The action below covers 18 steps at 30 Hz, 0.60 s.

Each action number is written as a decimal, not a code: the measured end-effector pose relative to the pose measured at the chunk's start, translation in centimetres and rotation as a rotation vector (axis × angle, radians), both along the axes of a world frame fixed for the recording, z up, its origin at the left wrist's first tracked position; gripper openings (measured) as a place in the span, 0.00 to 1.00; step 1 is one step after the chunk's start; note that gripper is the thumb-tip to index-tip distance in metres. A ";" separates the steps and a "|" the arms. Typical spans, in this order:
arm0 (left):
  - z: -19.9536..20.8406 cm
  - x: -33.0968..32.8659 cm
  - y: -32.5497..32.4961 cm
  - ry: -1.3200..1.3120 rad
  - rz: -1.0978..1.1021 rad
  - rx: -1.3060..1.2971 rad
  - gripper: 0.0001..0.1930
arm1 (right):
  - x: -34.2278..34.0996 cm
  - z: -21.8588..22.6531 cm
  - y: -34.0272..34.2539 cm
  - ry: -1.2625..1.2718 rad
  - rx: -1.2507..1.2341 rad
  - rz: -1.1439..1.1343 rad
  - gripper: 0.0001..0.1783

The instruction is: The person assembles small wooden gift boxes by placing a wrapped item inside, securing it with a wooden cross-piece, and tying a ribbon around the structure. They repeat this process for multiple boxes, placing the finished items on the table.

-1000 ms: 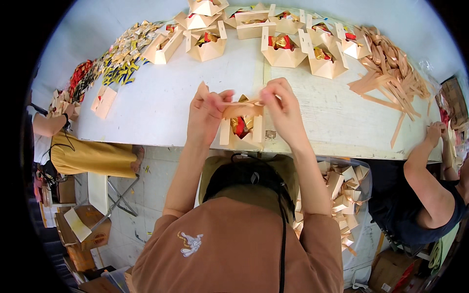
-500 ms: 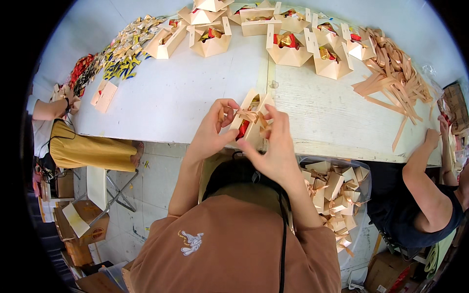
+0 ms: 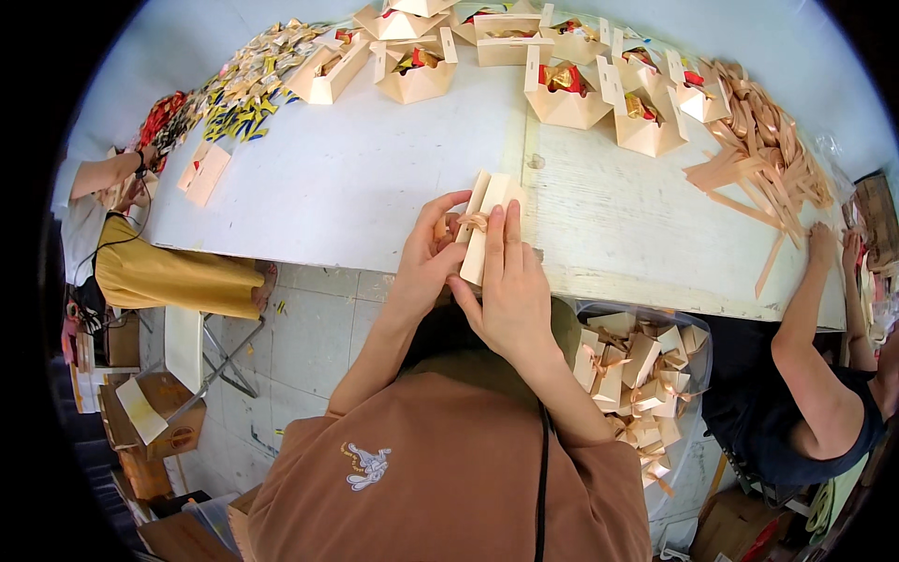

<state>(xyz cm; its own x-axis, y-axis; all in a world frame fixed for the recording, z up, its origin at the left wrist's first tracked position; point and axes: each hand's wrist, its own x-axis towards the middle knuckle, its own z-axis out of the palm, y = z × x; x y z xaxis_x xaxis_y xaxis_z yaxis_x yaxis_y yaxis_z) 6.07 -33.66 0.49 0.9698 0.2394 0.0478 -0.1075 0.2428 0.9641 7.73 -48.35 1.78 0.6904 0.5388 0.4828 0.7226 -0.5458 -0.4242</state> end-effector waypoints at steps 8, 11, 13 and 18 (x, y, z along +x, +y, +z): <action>-0.8 -0.2 -0.1 -0.103 0.069 -0.172 0.25 | 0.6 -0.4 0.5 -0.121 -0.179 -0.024 0.55; -0.2 -0.4 -0.4 -0.113 0.109 -0.007 0.22 | 0.8 -0.4 0.6 -0.125 -0.216 -0.008 0.56; 0.2 -0.2 0.6 -0.143 0.029 0.053 0.21 | 1.1 -0.2 0.6 -0.124 -0.247 0.016 0.57; -0.1 -0.6 2.3 -0.099 0.013 0.084 0.09 | 2.6 0.7 -0.6 -0.038 -0.174 0.205 0.55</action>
